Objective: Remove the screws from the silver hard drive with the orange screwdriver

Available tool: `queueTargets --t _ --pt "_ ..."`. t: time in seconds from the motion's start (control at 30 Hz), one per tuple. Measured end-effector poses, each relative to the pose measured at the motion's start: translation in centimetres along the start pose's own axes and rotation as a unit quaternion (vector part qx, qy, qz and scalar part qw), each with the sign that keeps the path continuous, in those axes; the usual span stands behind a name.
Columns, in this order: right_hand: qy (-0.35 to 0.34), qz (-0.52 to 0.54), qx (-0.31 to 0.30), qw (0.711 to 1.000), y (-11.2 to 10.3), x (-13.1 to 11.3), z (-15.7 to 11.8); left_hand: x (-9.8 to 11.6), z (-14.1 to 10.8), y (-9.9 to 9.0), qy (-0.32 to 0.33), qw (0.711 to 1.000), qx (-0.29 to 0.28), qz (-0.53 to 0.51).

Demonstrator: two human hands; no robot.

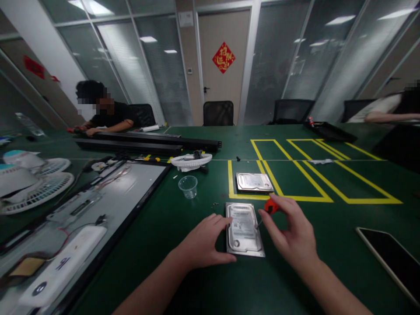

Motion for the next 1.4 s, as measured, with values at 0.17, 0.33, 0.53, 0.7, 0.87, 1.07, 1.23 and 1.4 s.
queueTargets --t 0.17,0.33,0.53,0.7,0.87,1.07,1.23,1.4 --pt "0.000 -0.005 -0.001 1.000 0.0 0.2 -0.1 -0.1 0.1 0.2 -0.002 1.000 -0.001 -0.007" --pt "0.004 0.000 -0.003 1.000 0.0 0.3 -0.1 -0.3 0.1 0.2 -0.004 1.000 0.004 -0.007" --pt "0.002 -0.014 -0.001 1.000 -0.1 0.2 0.2 0.0 0.5 -0.3 -0.003 1.000 0.010 -0.005" --pt "0.008 -0.012 0.003 1.000 -0.1 0.0 0.3 -0.7 1.0 -0.7 -0.034 0.997 0.062 0.023" --pt "0.048 0.012 -0.006 0.999 0.1 0.6 -0.5 -1.6 1.1 -0.2 -0.029 0.998 0.053 0.025" --pt "0.038 -0.002 0.006 0.999 -0.1 0.9 -0.7 -1.3 1.1 -0.1 -0.020 0.998 0.052 0.036" --pt "0.026 -0.016 0.004 1.000 -0.2 0.9 -0.4 -0.7 1.5 -0.8 -0.042 0.998 0.020 0.043" --pt "0.014 -0.014 0.007 1.000 -0.1 0.7 -0.2 -0.4 2.3 -1.0 -0.048 0.997 -0.007 0.063"
Point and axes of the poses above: each hand's wrist, its own z-axis towards the middle knuckle, its own y-axis out of the palm, x = y × z, the point moved 4 cm from there along z, towards the middle knuckle, and after that the axes turned 9 degrees about z, right-handed, at the moved point
